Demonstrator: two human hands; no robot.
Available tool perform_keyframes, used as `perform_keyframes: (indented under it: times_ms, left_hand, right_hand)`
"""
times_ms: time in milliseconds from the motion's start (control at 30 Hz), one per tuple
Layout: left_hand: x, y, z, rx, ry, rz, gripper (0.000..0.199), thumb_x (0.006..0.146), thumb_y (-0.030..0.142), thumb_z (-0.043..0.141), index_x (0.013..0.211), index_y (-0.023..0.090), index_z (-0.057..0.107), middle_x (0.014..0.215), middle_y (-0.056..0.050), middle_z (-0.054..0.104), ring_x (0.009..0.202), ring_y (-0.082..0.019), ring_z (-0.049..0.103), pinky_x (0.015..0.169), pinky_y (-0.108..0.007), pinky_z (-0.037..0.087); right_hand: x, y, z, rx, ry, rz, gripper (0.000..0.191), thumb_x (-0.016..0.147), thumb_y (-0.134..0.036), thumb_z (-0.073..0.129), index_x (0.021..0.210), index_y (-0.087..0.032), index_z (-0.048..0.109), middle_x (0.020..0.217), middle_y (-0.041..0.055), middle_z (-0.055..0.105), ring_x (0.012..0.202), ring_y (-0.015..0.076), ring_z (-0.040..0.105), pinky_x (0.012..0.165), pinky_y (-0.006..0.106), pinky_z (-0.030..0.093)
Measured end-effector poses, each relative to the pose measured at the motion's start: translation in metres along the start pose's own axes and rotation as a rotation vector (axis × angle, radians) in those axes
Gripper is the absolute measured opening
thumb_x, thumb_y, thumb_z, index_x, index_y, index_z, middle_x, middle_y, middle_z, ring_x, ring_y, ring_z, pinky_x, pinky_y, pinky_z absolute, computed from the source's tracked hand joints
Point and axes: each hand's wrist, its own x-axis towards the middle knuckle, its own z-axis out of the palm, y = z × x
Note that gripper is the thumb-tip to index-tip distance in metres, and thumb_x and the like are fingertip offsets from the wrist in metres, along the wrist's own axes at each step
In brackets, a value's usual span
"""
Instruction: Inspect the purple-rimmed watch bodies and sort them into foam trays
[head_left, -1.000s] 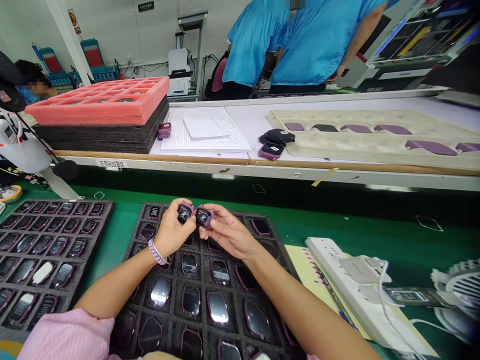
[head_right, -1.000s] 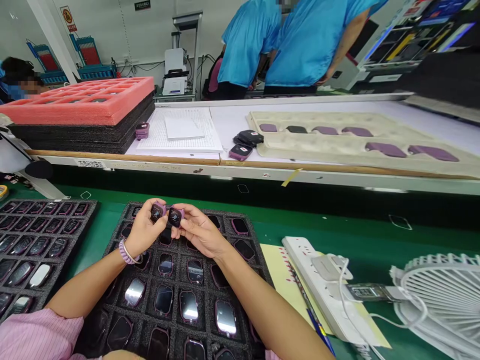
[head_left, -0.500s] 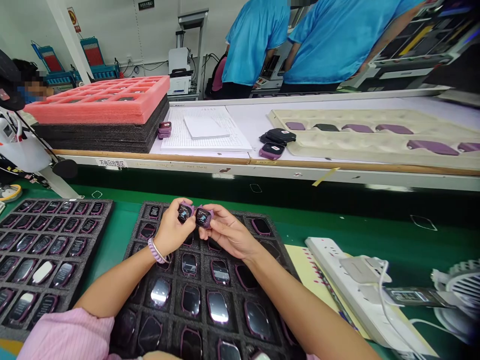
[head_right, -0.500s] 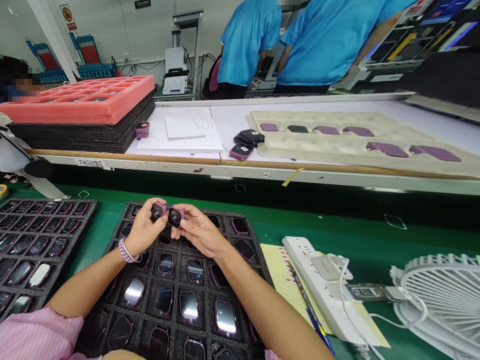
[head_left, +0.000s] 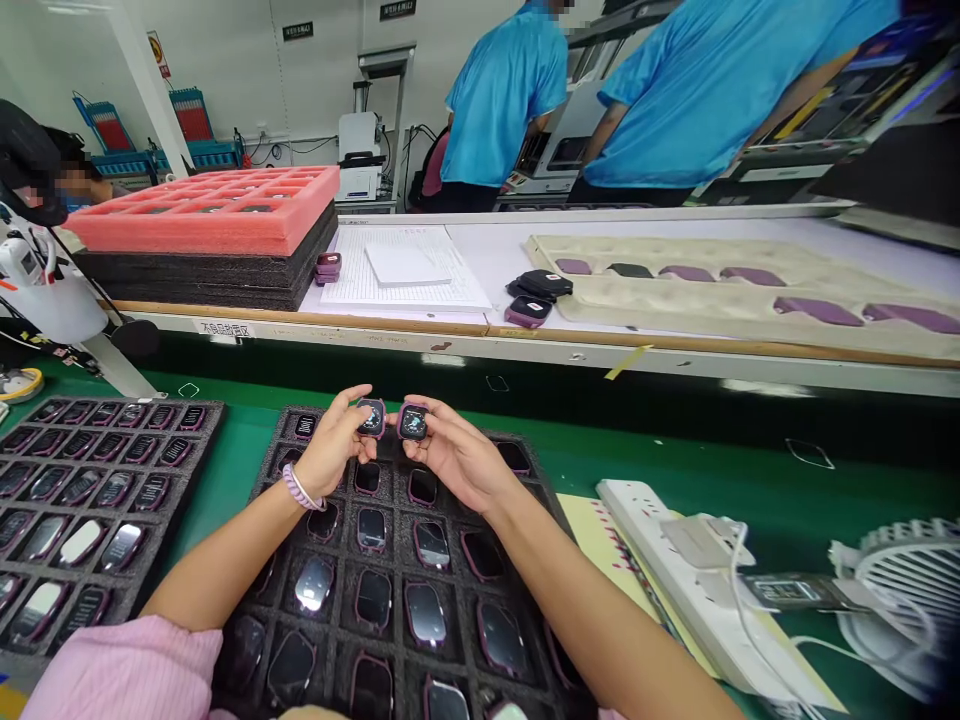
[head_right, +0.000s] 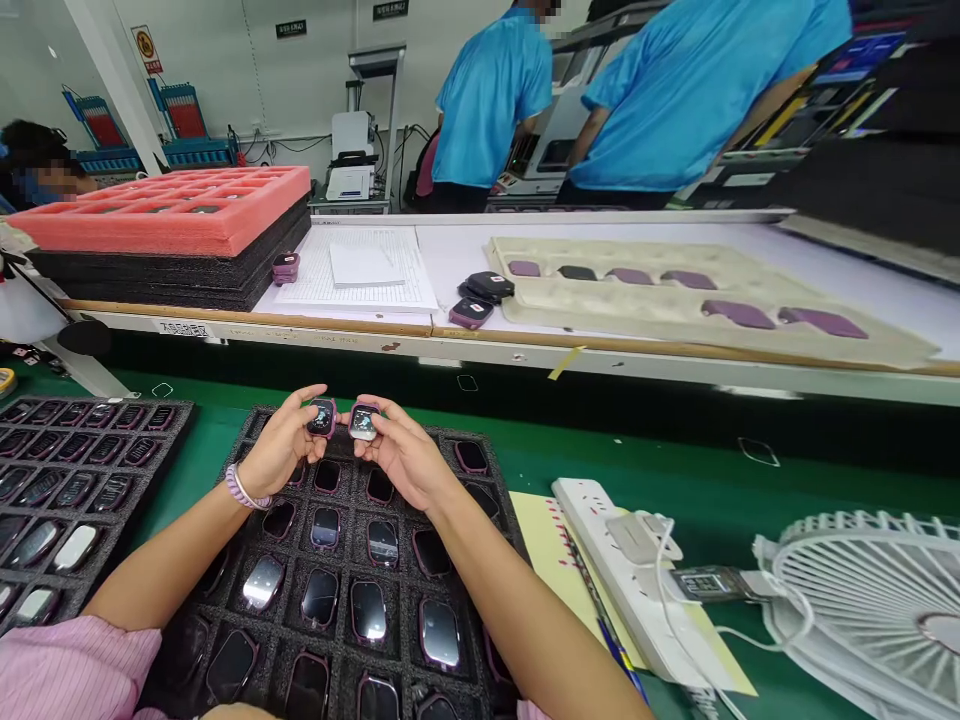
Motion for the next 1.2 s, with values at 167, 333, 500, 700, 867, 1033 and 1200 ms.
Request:
perform_keyframes:
  times_ms: [167,333,500,700,867,1033,1200]
  left_hand:
    - [-0.012,0.003,0.008,0.056,-0.025,0.115,0.054,0.078,0.037,0.065,0.125,0.016,0.051,0.089,-0.003,0.059,0.061,-0.011,0.062,0.055,-0.021,0.052]
    - [-0.017,-0.004,0.009,0.109,-0.011,0.181,0.051,0.074,0.028,0.064,0.122,0.016,0.053,0.103,-0.006,0.062,0.062,-0.011,0.065,0.059,-0.023,0.057]
    - [-0.014,-0.010,0.006,0.115,0.009,0.181,0.047,0.072,0.026,0.063,0.118,0.015,0.055,0.105,-0.007,0.064,0.059,-0.011,0.065,0.056,-0.022,0.058]
    - [-0.012,-0.012,0.005,0.123,0.012,0.190,0.049,0.074,0.026,0.062,0.121,0.015,0.055,0.105,-0.008,0.064,0.059,-0.011,0.065,0.056,-0.023,0.058]
    - [-0.013,-0.011,0.006,0.123,-0.001,0.193,0.049,0.075,0.028,0.063,0.122,0.014,0.056,0.104,-0.008,0.065,0.059,-0.012,0.066,0.056,-0.023,0.059]
    - [-0.014,-0.011,0.005,0.126,-0.005,0.200,0.050,0.076,0.028,0.064,0.123,0.014,0.056,0.107,-0.010,0.065,0.060,-0.012,0.066,0.057,-0.023,0.059]
    - [-0.014,-0.012,0.004,0.128,-0.008,0.217,0.049,0.076,0.026,0.063,0.122,0.015,0.056,0.109,-0.010,0.064,0.060,-0.011,0.066,0.057,-0.023,0.060]
  right_hand:
    - [-0.010,-0.007,0.010,-0.129,0.009,-0.070,0.044,0.077,-0.034,0.084,0.114,-0.022,0.064,0.089,0.0011,0.064,0.067,0.0145,0.057,0.064,0.026,0.045]
    - [-0.015,-0.007,0.013,-0.233,-0.001,-0.114,0.046,0.076,-0.030,0.079,0.117,-0.022,0.061,0.090,0.0013,0.063,0.069,0.0168,0.060,0.066,0.030,0.046]
    - [-0.013,-0.003,0.010,-0.268,0.035,-0.122,0.044,0.076,-0.029,0.076,0.116,-0.021,0.060,0.089,0.0010,0.063,0.067,0.0168,0.058,0.064,0.031,0.044]
    - [-0.011,-0.001,0.008,-0.251,0.048,-0.128,0.043,0.076,-0.030,0.077,0.114,-0.020,0.062,0.087,0.0010,0.063,0.063,0.0153,0.056,0.061,0.029,0.043]
    - [-0.012,0.000,0.008,-0.235,0.036,-0.121,0.041,0.079,-0.033,0.079,0.114,-0.019,0.062,0.087,0.0019,0.063,0.063,0.0152,0.056,0.062,0.030,0.046]
    - [-0.012,0.000,0.008,-0.262,0.031,-0.133,0.041,0.080,-0.036,0.080,0.114,-0.020,0.062,0.085,0.0018,0.062,0.063,0.0154,0.054,0.061,0.029,0.046]
    - [-0.014,-0.002,0.009,-0.280,0.005,-0.151,0.043,0.079,-0.031,0.079,0.117,-0.021,0.062,0.093,0.0030,0.061,0.066,0.0160,0.056,0.066,0.032,0.047]
